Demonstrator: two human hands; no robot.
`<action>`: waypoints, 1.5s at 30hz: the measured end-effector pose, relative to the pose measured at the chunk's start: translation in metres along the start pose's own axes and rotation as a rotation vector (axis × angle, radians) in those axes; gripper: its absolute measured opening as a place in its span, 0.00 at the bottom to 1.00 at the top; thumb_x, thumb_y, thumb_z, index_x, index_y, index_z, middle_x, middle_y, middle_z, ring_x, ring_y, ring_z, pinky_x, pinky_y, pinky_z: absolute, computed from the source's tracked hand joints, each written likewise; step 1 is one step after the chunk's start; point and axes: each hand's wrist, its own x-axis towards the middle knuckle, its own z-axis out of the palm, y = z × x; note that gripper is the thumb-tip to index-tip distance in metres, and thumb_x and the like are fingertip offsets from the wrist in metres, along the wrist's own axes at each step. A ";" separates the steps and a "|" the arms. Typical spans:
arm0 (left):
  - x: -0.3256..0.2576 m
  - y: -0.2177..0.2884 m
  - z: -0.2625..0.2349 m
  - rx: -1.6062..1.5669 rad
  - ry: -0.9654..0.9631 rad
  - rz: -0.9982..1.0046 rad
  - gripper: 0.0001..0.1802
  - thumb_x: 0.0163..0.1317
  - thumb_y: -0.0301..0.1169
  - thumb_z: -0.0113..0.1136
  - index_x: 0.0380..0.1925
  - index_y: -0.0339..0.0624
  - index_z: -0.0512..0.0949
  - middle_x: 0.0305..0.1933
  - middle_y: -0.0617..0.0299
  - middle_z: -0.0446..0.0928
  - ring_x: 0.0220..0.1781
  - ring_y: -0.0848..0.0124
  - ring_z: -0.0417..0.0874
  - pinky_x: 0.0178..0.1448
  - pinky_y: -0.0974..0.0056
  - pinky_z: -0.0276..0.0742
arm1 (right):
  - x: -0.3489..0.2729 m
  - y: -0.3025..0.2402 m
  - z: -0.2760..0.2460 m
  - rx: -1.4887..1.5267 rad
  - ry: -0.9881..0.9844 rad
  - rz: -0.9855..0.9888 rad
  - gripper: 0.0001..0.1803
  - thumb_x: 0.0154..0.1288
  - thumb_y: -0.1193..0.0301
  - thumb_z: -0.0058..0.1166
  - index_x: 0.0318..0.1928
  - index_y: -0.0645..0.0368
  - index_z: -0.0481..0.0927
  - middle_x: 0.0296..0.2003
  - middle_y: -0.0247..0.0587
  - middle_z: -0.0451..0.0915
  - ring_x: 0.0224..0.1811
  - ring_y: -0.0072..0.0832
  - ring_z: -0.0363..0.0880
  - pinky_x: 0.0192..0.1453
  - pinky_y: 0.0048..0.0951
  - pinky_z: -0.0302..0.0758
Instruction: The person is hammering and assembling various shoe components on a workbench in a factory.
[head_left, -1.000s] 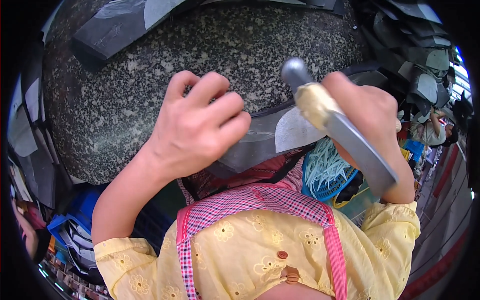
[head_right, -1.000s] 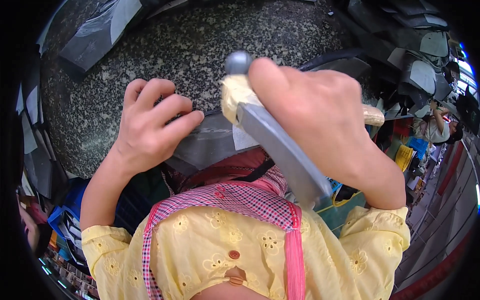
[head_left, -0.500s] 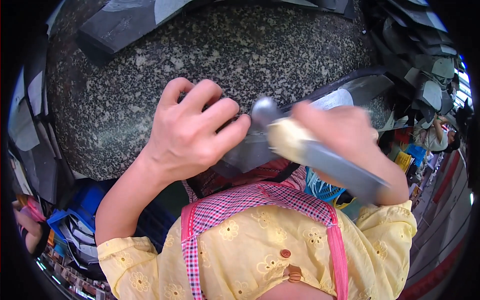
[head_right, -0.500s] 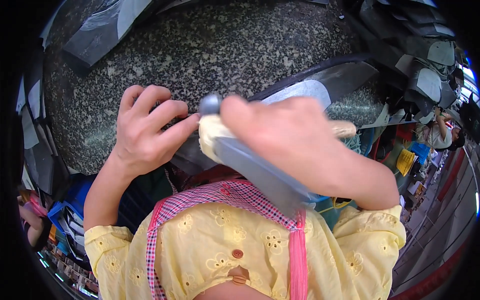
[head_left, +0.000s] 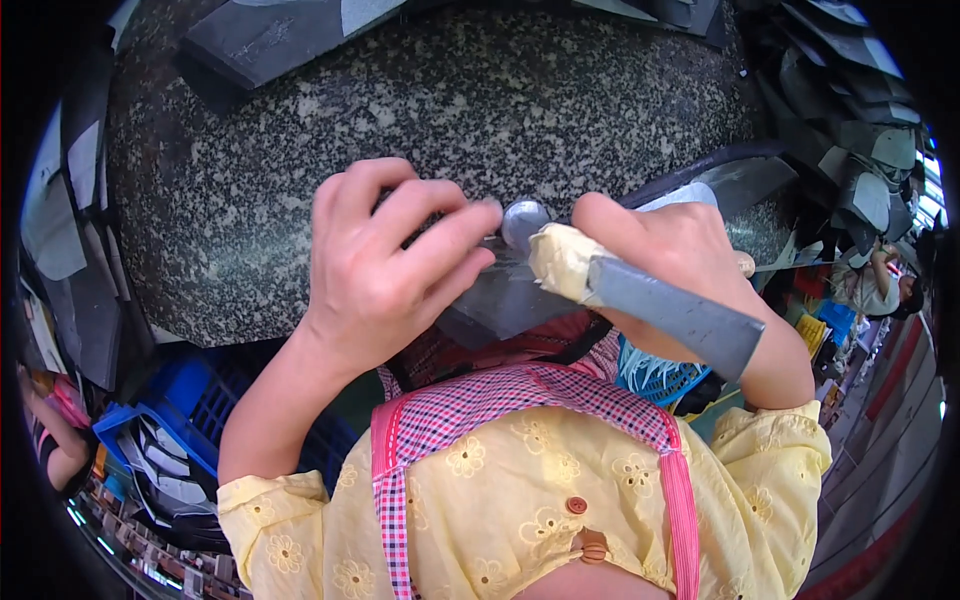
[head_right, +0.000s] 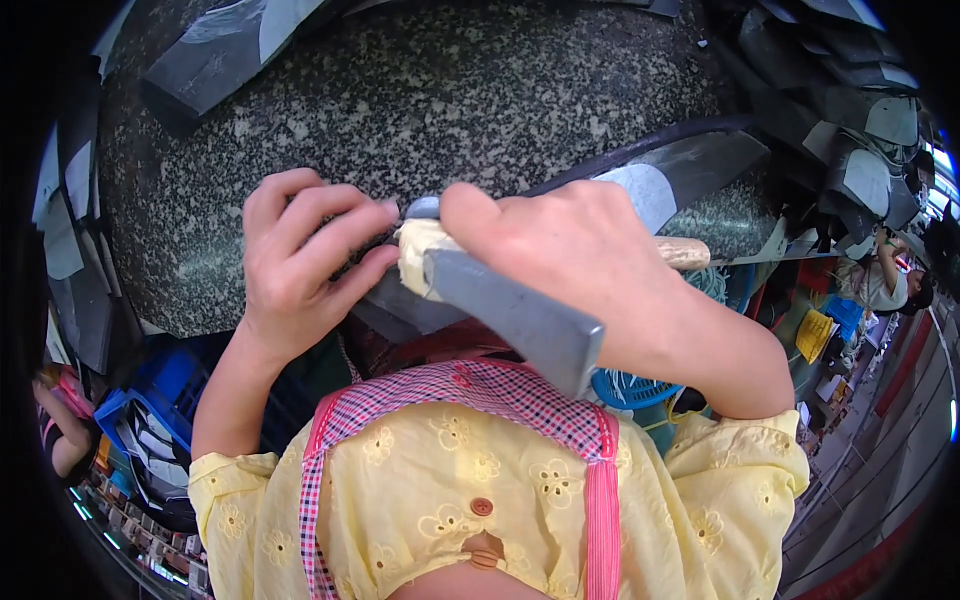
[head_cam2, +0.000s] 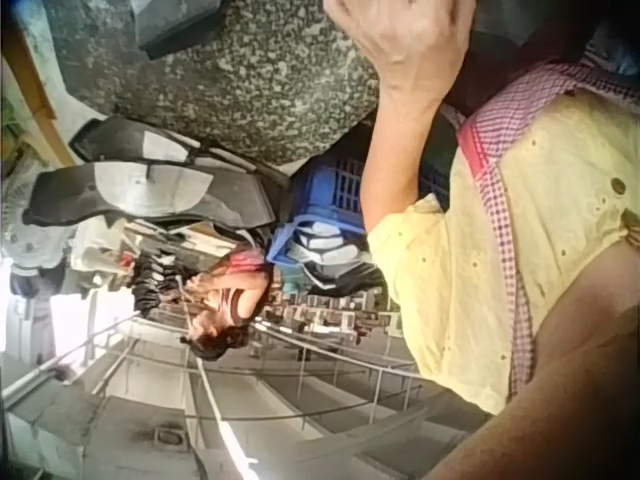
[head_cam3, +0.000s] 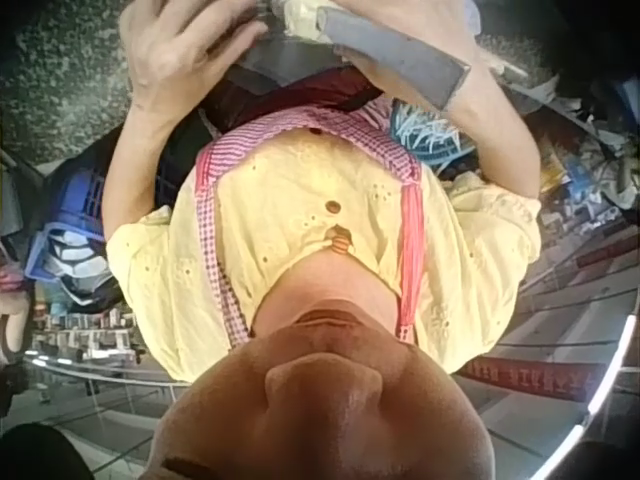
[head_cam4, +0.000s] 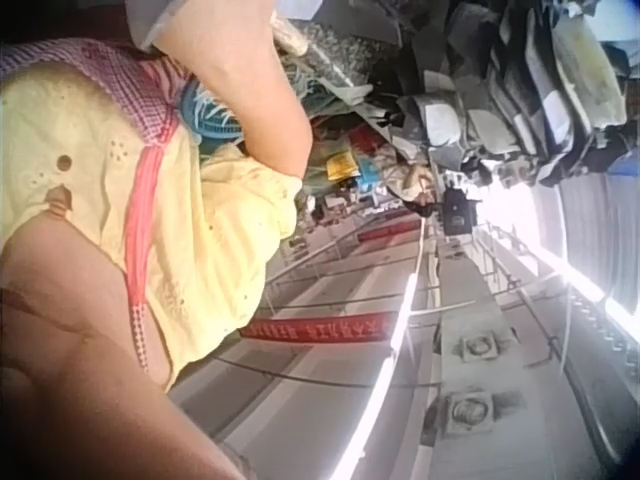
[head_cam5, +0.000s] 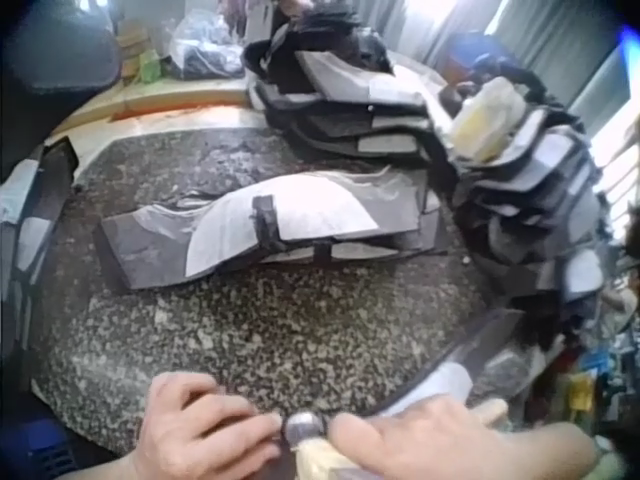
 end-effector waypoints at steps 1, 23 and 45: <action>-0.003 0.003 -0.002 0.046 0.006 -0.050 0.19 0.40 0.34 0.74 0.37 0.49 0.85 0.39 0.66 0.78 0.45 0.59 0.74 0.49 0.56 0.69 | -0.001 0.001 0.000 0.020 0.011 -0.005 0.13 0.48 0.71 0.61 0.30 0.56 0.69 0.13 0.41 0.68 0.15 0.41 0.74 0.19 0.38 0.65; -0.027 0.024 0.024 0.149 0.189 -0.106 0.11 0.42 0.33 0.65 0.30 0.51 0.81 0.38 0.70 0.76 0.50 0.62 0.75 0.56 0.51 0.63 | -0.001 -0.019 -0.001 0.270 0.563 0.040 0.07 0.57 0.75 0.64 0.31 0.60 0.77 0.23 0.35 0.79 0.22 0.28 0.77 0.28 0.23 0.72; -0.033 0.028 0.009 0.078 0.140 -0.157 0.13 0.39 0.33 0.73 0.28 0.48 0.82 0.36 0.67 0.76 0.49 0.59 0.75 0.52 0.53 0.65 | 0.008 -0.006 0.003 -0.070 0.108 -0.006 0.16 0.53 0.66 0.63 0.33 0.56 0.68 0.18 0.44 0.76 0.21 0.43 0.80 0.22 0.40 0.73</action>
